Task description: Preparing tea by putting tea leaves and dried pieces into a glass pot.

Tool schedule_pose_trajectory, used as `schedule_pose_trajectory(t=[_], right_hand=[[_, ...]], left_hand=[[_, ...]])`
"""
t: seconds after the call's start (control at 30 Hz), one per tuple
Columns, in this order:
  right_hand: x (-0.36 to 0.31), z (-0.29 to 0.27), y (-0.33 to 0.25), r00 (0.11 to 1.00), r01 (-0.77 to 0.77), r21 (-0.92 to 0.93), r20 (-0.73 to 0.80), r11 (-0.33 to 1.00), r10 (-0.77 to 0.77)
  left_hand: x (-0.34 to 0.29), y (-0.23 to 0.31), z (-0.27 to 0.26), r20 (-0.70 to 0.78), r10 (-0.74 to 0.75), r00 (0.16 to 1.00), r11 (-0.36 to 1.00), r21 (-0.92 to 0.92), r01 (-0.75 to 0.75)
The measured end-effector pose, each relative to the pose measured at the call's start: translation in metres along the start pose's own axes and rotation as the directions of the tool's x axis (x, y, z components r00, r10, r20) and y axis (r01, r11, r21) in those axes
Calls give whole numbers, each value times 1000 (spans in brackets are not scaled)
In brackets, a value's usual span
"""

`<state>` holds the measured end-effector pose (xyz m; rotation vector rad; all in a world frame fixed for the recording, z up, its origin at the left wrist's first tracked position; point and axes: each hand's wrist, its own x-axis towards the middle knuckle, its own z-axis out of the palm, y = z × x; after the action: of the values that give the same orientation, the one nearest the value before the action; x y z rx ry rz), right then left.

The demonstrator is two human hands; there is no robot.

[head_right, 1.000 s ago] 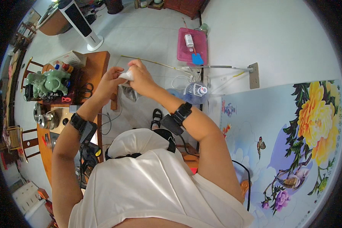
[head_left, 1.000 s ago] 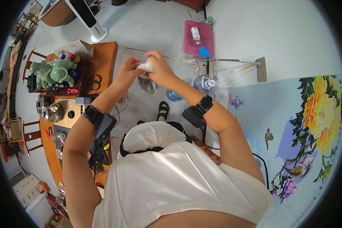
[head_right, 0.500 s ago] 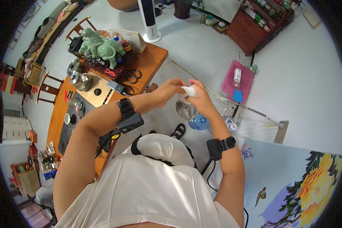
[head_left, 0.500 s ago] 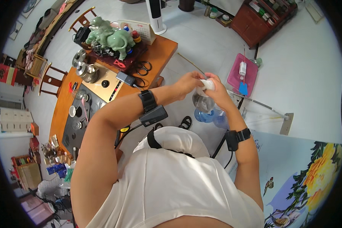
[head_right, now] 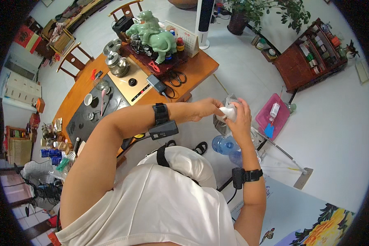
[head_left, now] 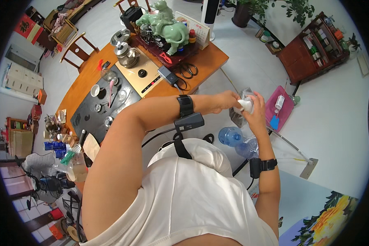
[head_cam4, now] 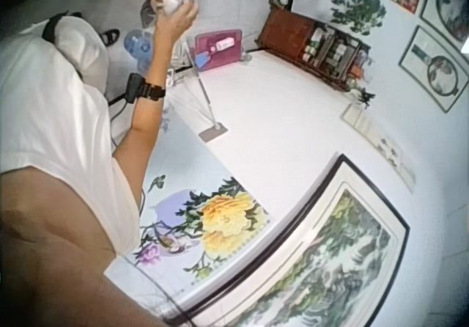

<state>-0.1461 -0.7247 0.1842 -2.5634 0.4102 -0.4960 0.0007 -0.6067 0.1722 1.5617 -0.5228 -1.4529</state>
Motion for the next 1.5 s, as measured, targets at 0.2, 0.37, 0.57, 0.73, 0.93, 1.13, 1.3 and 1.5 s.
schedule_pose_trajectory(t=[0.2,0.37,0.57,0.73,0.93,1.13,1.3,1.5], right_hand=[[11,14,-20,997,78,169,1,983,-79],[20,32,-43,988,131,126,-96,983,-120],[30,49,-66,942,335,-68,-2,940,-336],[34,62,-90,956,243,75,149,967,-252],[39,76,-102,956,187,-4,231,982,-181],[47,92,-94,949,198,335,171,921,-266],[51,95,-92,960,44,430,232,902,-157],[55,87,-93,963,210,546,27,811,-268]], left_hand=[[-30,-6,-17,116,232,966,931,-314,-186],[-47,-20,-37,2,305,952,880,-384,-280],[-55,-36,-63,-39,241,970,888,-395,-236],[-82,-47,-66,-235,198,951,909,-319,-268],[-89,-61,-84,-178,465,867,880,-11,-474],[-94,-66,-106,-135,625,769,762,318,-564],[-109,-56,-101,-83,810,581,464,697,-547],[-100,-21,-86,-119,816,565,345,885,-312]])
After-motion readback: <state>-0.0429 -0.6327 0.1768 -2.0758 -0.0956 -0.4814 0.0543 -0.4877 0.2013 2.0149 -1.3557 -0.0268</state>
